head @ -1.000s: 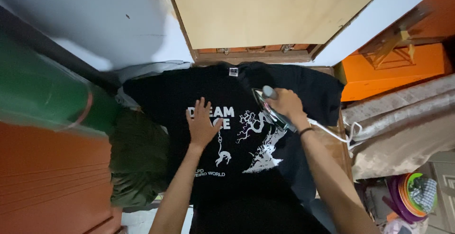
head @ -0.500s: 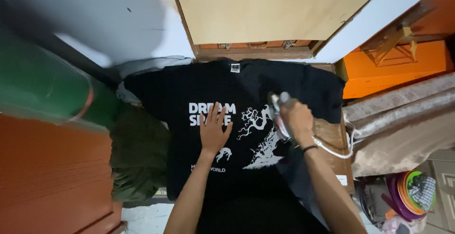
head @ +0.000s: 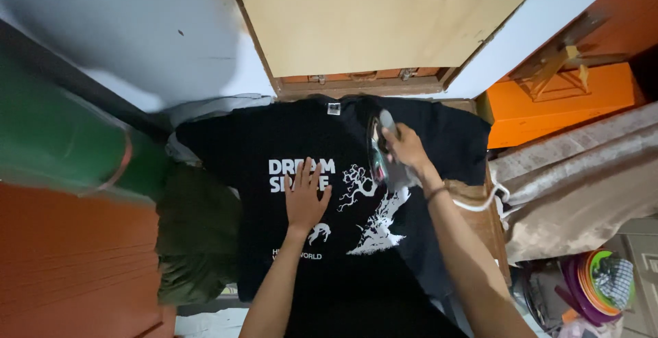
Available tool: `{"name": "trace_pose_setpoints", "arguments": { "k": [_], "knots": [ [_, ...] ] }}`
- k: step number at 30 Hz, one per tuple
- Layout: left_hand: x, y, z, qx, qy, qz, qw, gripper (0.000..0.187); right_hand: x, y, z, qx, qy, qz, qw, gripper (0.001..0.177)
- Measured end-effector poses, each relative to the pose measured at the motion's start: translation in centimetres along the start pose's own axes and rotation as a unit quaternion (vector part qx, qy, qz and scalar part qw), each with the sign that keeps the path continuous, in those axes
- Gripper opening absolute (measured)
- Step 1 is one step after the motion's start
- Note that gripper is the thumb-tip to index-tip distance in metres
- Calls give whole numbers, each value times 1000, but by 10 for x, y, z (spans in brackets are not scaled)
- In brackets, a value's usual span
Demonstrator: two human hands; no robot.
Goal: The person is ironing a black t-shirt on a table.
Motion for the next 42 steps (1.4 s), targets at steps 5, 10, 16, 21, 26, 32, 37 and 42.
{"name": "trace_pose_setpoints", "arguments": {
  "k": [5, 10, 16, 21, 26, 32, 37, 42],
  "knots": [
    [-1, 4, 0, -17, 2, 30, 999, 65, -7, -14, -13, 17, -9, 48, 999, 40],
    [0, -2, -1, -16, -5, 51, 999, 63, -5, -4, 14, 31, 105, 135, 985, 52],
    [2, -1, 1, 20, 12, -32, 999, 66, 6, -48, 30, 125, 201, 225, 945, 54],
    [5, 2, 1, 9, 17, 12, 1000, 66, 12, -25, 54, 66, 193, 229, 952, 56],
    [7, 3, 3, 20, 19, -12, 1000, 67, 14, -5, 57, 28, 204, 265, 942, 56],
    [0, 4, 1, -11, 10, 55, 998, 65, 23, -43, 42, 5, 185, 273, 944, 60],
    [13, 0, 3, 7, 32, 32, 999, 64, 14, -11, 66, 18, 195, 264, 945, 60],
    [2, 1, 1, -5, 2, 17, 1000, 67, 17, 3, 71, 14, 215, 271, 938, 59]
  ]
}}
Point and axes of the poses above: each hand's wrist, its own y-axis away from the middle knuckle, its own x-axis out of the back of the hand, z = x × y, the point moved 1 cm from there along -y, towards the middle knuckle, and after that the axes turned 2 degrees about z, right-handed, at the moved point
